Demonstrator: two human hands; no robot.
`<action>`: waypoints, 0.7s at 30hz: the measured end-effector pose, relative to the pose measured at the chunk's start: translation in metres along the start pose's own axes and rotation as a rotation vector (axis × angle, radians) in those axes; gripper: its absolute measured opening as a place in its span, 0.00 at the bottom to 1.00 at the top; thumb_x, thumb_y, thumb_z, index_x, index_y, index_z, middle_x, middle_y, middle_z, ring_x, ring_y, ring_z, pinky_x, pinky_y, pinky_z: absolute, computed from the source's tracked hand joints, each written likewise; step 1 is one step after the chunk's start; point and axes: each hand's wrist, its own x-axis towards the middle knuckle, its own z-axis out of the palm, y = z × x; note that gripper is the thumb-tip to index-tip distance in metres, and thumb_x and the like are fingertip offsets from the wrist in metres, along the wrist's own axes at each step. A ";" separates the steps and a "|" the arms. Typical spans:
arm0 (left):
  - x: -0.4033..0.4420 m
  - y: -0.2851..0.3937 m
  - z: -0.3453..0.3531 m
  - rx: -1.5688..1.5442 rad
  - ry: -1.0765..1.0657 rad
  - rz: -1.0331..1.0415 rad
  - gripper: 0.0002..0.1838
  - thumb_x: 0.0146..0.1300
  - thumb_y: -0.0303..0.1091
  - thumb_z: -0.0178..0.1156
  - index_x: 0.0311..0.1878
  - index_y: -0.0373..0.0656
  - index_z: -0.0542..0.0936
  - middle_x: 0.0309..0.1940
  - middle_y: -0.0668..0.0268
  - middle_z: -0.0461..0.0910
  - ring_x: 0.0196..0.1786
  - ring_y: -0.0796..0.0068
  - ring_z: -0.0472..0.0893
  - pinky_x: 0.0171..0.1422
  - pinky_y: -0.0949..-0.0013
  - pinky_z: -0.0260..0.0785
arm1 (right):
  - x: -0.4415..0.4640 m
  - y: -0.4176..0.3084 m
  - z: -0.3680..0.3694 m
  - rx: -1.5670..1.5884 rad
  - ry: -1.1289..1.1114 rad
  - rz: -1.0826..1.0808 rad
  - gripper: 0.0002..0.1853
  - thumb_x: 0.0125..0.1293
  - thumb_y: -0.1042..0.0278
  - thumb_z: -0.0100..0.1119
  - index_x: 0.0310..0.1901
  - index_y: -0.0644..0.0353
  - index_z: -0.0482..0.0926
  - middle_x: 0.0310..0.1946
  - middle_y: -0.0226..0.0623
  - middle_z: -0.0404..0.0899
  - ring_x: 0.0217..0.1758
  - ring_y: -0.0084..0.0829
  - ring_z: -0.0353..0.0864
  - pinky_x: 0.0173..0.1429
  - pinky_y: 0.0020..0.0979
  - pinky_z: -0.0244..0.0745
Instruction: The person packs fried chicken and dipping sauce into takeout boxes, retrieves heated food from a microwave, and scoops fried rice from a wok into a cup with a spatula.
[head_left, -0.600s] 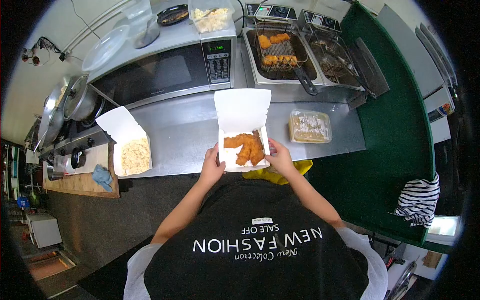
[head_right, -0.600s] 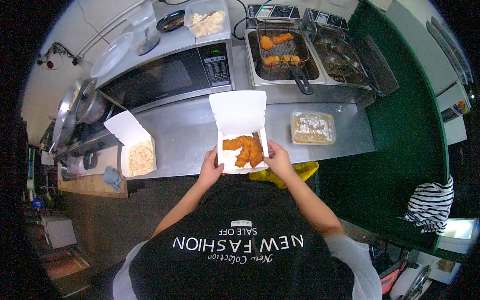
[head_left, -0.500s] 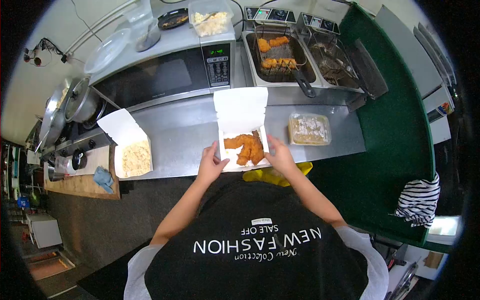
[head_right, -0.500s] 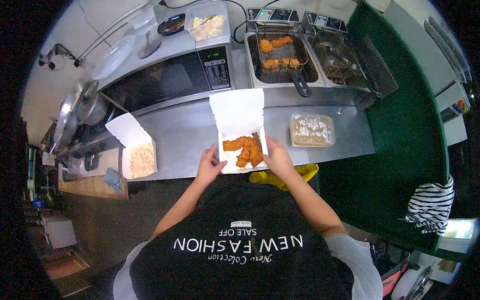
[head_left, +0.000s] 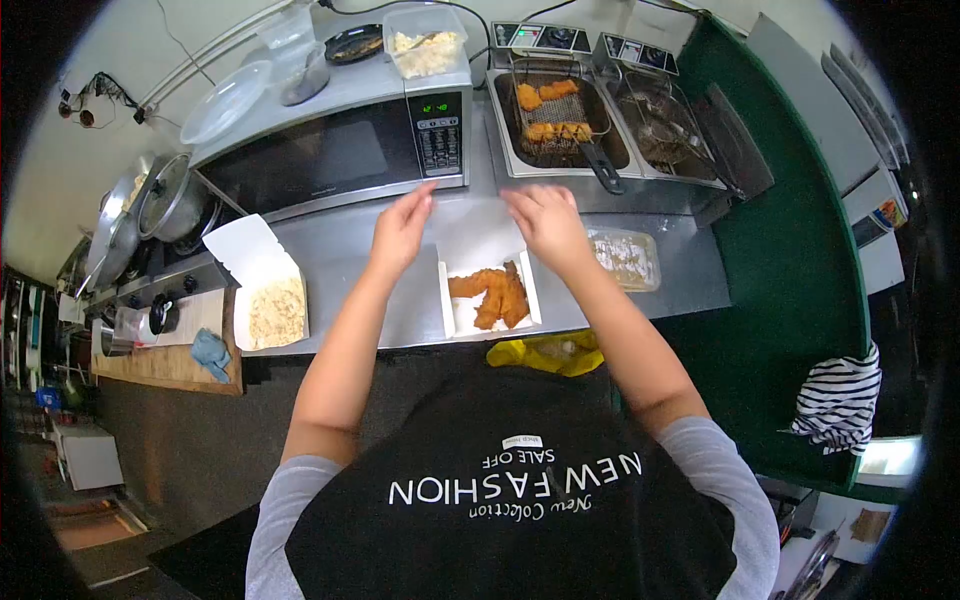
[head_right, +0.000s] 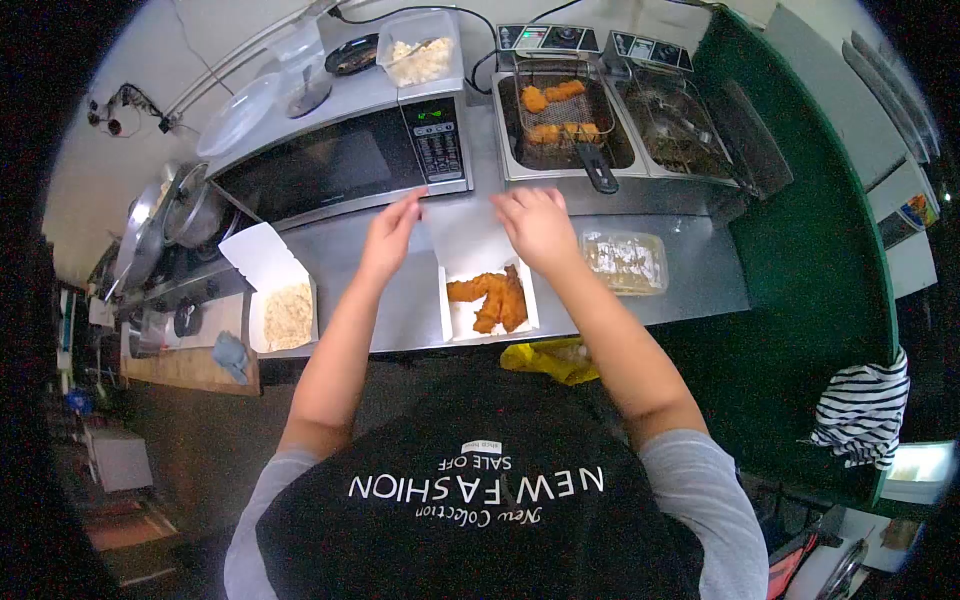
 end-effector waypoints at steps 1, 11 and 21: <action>-0.014 0.008 -0.003 0.053 -0.060 0.022 0.17 0.71 0.36 0.57 0.60 0.43 0.80 0.44 0.61 0.83 0.52 0.69 0.80 0.62 0.68 0.68 | -0.009 -0.001 -0.007 0.032 -0.060 -0.013 0.15 0.65 0.63 0.59 0.53 0.52 0.82 0.49 0.35 0.81 0.56 0.41 0.78 0.63 0.50 0.68; -0.073 0.013 0.010 0.366 -0.485 0.231 0.32 0.49 0.35 0.75 0.60 0.48 0.80 0.63 0.56 0.73 0.65 0.54 0.74 0.69 0.58 0.66 | -0.051 0.004 -0.023 0.471 -0.426 -0.083 0.25 0.48 0.66 0.76 0.52 0.54 0.84 0.53 0.43 0.81 0.58 0.44 0.78 0.65 0.40 0.72; -0.057 -0.006 0.019 0.485 -0.644 0.169 0.46 0.53 0.55 0.71 0.72 0.45 0.67 0.71 0.47 0.64 0.72 0.48 0.65 0.76 0.56 0.57 | -0.052 0.008 0.002 0.346 -0.579 0.034 0.42 0.39 0.64 0.80 0.62 0.59 0.77 0.66 0.48 0.72 0.68 0.47 0.71 0.74 0.39 0.64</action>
